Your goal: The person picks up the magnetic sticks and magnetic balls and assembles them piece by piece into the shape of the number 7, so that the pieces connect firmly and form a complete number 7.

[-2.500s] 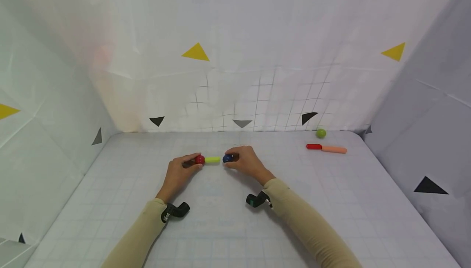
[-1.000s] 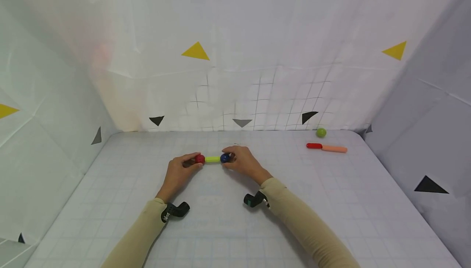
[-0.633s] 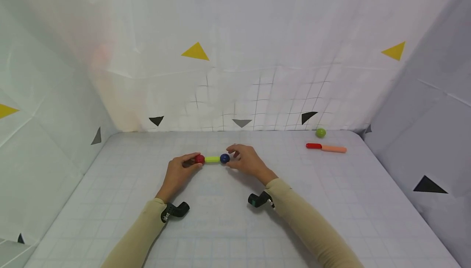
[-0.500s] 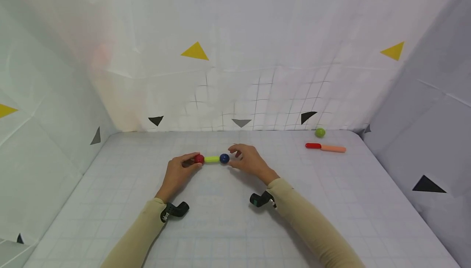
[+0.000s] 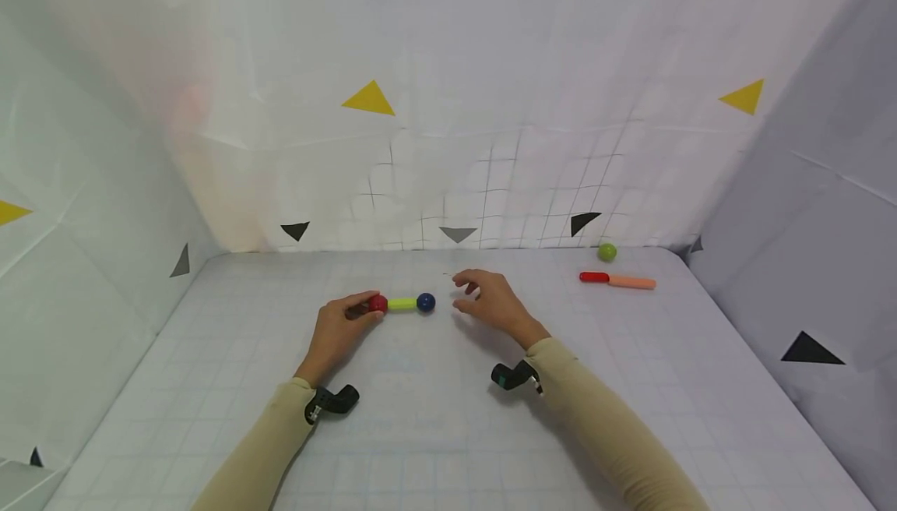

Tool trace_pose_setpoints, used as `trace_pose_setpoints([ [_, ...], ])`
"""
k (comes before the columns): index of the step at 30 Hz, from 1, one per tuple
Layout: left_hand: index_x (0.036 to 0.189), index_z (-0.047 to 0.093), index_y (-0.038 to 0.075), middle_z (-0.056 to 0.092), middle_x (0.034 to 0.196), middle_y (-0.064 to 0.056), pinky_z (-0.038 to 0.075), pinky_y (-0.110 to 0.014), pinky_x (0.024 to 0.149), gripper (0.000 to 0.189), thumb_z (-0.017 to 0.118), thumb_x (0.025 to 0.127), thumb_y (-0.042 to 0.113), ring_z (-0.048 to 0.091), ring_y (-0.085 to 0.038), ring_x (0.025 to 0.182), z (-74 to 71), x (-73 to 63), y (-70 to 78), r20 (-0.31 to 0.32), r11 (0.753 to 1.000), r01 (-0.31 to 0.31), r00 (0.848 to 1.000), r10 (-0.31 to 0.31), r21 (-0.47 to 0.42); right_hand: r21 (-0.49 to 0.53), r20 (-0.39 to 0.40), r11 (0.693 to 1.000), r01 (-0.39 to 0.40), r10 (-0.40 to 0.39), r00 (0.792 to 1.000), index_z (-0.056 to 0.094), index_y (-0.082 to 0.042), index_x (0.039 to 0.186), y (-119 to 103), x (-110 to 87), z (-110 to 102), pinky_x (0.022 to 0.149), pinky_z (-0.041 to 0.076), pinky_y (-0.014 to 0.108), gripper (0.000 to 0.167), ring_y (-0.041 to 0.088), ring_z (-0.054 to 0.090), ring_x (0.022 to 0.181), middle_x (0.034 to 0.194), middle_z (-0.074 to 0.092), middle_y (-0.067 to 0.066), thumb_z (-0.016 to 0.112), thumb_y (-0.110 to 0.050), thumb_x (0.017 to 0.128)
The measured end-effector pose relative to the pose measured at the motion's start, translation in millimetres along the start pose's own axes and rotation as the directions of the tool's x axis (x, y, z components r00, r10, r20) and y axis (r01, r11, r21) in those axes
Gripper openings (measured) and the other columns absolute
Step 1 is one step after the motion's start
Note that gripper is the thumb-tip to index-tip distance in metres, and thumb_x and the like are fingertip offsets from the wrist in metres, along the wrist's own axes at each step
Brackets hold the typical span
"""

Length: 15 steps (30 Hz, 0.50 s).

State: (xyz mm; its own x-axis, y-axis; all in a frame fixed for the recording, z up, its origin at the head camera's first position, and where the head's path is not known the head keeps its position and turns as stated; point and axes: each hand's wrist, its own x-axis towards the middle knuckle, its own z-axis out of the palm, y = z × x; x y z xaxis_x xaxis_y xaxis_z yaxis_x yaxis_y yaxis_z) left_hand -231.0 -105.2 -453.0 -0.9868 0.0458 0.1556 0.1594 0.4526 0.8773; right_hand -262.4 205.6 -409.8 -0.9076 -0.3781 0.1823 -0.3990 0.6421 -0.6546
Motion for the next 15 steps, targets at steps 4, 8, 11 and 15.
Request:
trace_pose_setpoints([
  [4,0.135,0.073,0.019,0.071,0.11,0.002,0.052,-0.04,0.092,0.043,0.081,0.093,0.022,0.062,-0.017,0.102,-0.7,-0.7,1.0,0.003,1.0,0.007,1.0,-0.007,0.005,-0.006,-0.016,1.0,-0.02,0.02,1.0,0.068,0.0,0.13,4,-3.2,-9,0.088,0.057,0.045,0.042,0.03,0.065,0.105,0.122,0.07,0.016,0.081,-0.011,0.092],
  [8,0.134,0.073,0.019,0.072,0.11,0.001,0.052,-0.04,0.092,0.042,0.082,0.093,0.023,0.063,-0.018,0.102,-1.2,-0.4,1.6,-0.001,1.0,0.001,1.0,-0.001,0.014,-0.029,-0.034,0.999,-0.027,0.026,0.999,0.068,0.0,0.13,12,-6.1,-16,0.088,0.057,0.046,0.04,0.03,0.065,0.105,0.121,0.07,0.016,0.08,-0.011,0.093],
  [11,0.133,0.073,0.018,0.072,0.11,0.001,0.052,-0.041,0.092,0.042,0.082,0.093,0.023,0.063,-0.018,0.103,-1.1,0.1,1.7,-0.005,1.0,-0.003,1.0,0.003,0.019,-0.04,-0.051,0.999,-0.027,0.025,0.998,0.069,0.0,0.129,18,-8.6,-22,0.087,0.057,0.047,0.038,0.032,0.066,0.105,0.121,0.071,0.016,0.079,-0.01,0.094],
  [15,0.134,0.073,0.019,0.072,0.11,0.001,0.052,-0.042,0.092,0.042,0.082,0.093,0.024,0.063,-0.018,0.103,-1.0,-0.2,1.7,-0.003,1.0,0.001,1.0,0.0,0.018,-0.038,-0.084,0.998,-0.042,0.038,0.996,0.071,-0.002,0.127,27,-14.4,-32,0.086,0.057,0.048,0.035,0.033,0.066,0.105,0.123,0.071,0.012,0.079,-0.009,0.094],
])
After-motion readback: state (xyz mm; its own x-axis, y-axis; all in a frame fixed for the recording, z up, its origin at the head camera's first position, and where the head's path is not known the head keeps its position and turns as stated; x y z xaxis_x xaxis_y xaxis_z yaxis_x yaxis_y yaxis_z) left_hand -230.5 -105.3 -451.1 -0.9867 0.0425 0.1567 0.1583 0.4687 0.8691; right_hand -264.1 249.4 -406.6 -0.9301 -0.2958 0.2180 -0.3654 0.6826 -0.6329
